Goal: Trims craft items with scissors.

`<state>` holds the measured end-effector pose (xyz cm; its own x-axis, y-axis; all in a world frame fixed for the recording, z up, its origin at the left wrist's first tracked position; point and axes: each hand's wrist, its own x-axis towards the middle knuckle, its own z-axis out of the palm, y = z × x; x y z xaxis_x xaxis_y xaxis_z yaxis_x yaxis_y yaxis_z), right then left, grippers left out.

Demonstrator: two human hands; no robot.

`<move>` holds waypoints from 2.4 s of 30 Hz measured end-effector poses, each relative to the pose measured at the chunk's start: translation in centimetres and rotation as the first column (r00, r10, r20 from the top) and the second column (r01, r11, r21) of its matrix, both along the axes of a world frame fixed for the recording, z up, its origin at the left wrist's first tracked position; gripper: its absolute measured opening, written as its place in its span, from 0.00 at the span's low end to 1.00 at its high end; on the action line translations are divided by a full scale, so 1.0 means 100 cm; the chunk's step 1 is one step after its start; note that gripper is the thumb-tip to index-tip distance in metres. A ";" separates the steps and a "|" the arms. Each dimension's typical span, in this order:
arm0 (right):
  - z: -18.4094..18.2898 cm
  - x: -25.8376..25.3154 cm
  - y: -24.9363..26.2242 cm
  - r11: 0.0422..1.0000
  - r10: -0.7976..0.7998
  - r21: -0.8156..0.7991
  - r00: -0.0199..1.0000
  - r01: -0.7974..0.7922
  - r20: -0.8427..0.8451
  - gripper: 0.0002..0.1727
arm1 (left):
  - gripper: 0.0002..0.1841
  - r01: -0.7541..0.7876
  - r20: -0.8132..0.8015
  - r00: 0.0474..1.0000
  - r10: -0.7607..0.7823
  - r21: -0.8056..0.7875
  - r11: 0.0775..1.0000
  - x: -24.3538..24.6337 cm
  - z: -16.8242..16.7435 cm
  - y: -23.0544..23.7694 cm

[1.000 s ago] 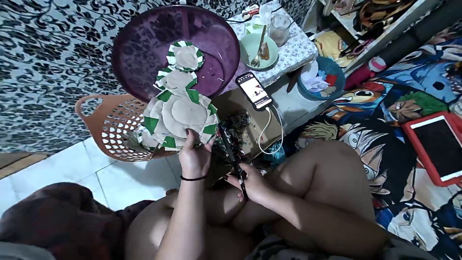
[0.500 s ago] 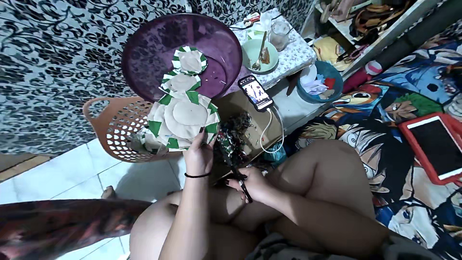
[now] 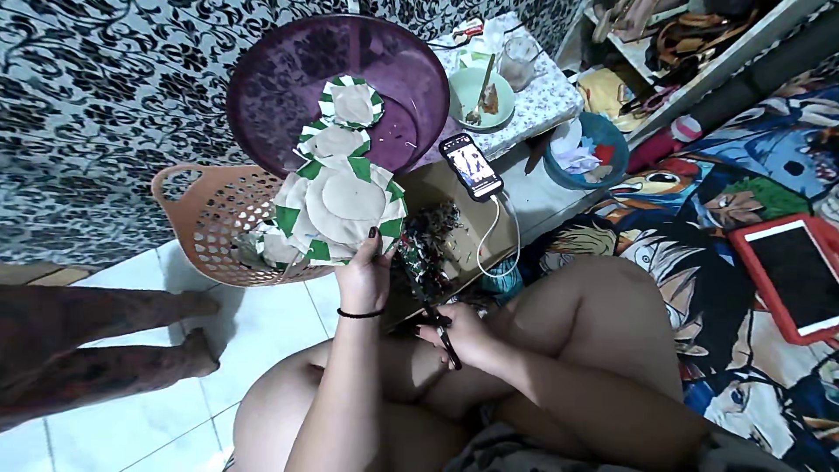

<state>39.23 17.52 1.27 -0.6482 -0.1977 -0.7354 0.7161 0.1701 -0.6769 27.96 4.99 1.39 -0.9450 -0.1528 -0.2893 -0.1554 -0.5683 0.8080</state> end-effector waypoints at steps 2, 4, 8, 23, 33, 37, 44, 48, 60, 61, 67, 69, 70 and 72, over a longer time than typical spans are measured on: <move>0.001 0.000 0.000 1.000 0.005 0.001 1.000 -0.005 0.003 0.22 | 0.14 0.005 -0.005 1.000 -0.005 -0.008 1.000 0.001 0.001 0.000; 0.002 0.000 0.000 1.000 0.013 0.003 1.000 -0.013 0.009 0.23 | 0.14 0.018 -0.019 1.000 -0.018 -0.015 1.000 0.001 0.001 0.000; 0.003 0.000 0.000 1.000 0.021 0.009 1.000 -0.021 0.020 0.25 | 0.14 0.029 -0.027 0.999 -0.030 -0.021 0.999 0.002 0.000 -0.001; 0.003 0.000 -0.001 1.000 0.025 0.012 1.000 -0.025 -0.004 0.24 | 0.12 -0.009 0.028 1.000 0.009 -0.025 1.000 0.001 0.006 0.000; 0.003 0.001 -0.001 1.000 0.027 0.003 1.000 -0.027 0.002 0.24 | 0.12 -0.005 0.024 1.000 0.005 -0.019 1.000 0.001 0.004 0.000; 0.003 0.001 -0.001 1.000 0.015 -0.006 1.000 -0.015 0.003 0.25 | 0.12 -0.007 0.022 1.000 0.008 -0.019 1.000 0.001 0.005 0.001; 0.003 0.001 -0.001 1.000 0.019 -0.007 1.000 -0.019 0.000 0.24 | 0.12 -0.004 0.010 1.000 0.004 -0.026 1.000 0.001 0.005 0.000; 0.005 0.000 0.000 1.000 0.013 -0.008 1.000 -0.013 0.005 0.23 | 0.14 -0.008 -0.005 1.000 0.008 -0.026 1.000 0.000 0.002 -0.002; -0.001 0.002 0.001 0.994 -0.107 -0.034 0.989 0.105 -0.098 0.28 | 0.10 -0.056 -0.010 0.998 0.056 0.000 0.998 -0.003 0.001 -0.004; -0.002 0.002 0.002 0.989 -0.136 -0.068 0.982 0.128 -0.132 0.31 | 0.10 -0.062 -0.012 0.998 0.063 0.009 0.998 -0.003 0.002 -0.004; -0.001 0.001 0.003 0.970 -0.183 -0.213 0.925 0.115 -0.334 0.41 | 0.13 -0.027 -0.015 0.999 0.029 0.136 0.990 -0.001 0.004 -0.007; -0.001 0.001 0.003 0.973 -0.179 -0.203 0.914 0.110 -0.363 0.41 | 0.16 0.007 -0.023 1.000 -0.003 0.176 0.984 0.002 0.005 -0.005; -0.001 0.001 0.003 0.973 -0.180 -0.201 0.914 0.112 -0.364 0.41 | 0.18 0.017 -0.024 1.000 -0.013 0.192 0.981 0.003 0.005 -0.004; -0.002 0.001 0.004 0.971 -0.189 -0.206 0.914 0.120 -0.358 0.40 | 0.17 0.026 -0.016 1.000 -0.023 0.208 0.978 0.006 0.008 0.001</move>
<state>39.33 17.89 1.09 -0.9008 -0.1766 -0.3966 0.4132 -0.0681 -0.9081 28.61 5.09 2.15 -0.9517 -0.0676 -0.2996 -0.1610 -0.7207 0.6742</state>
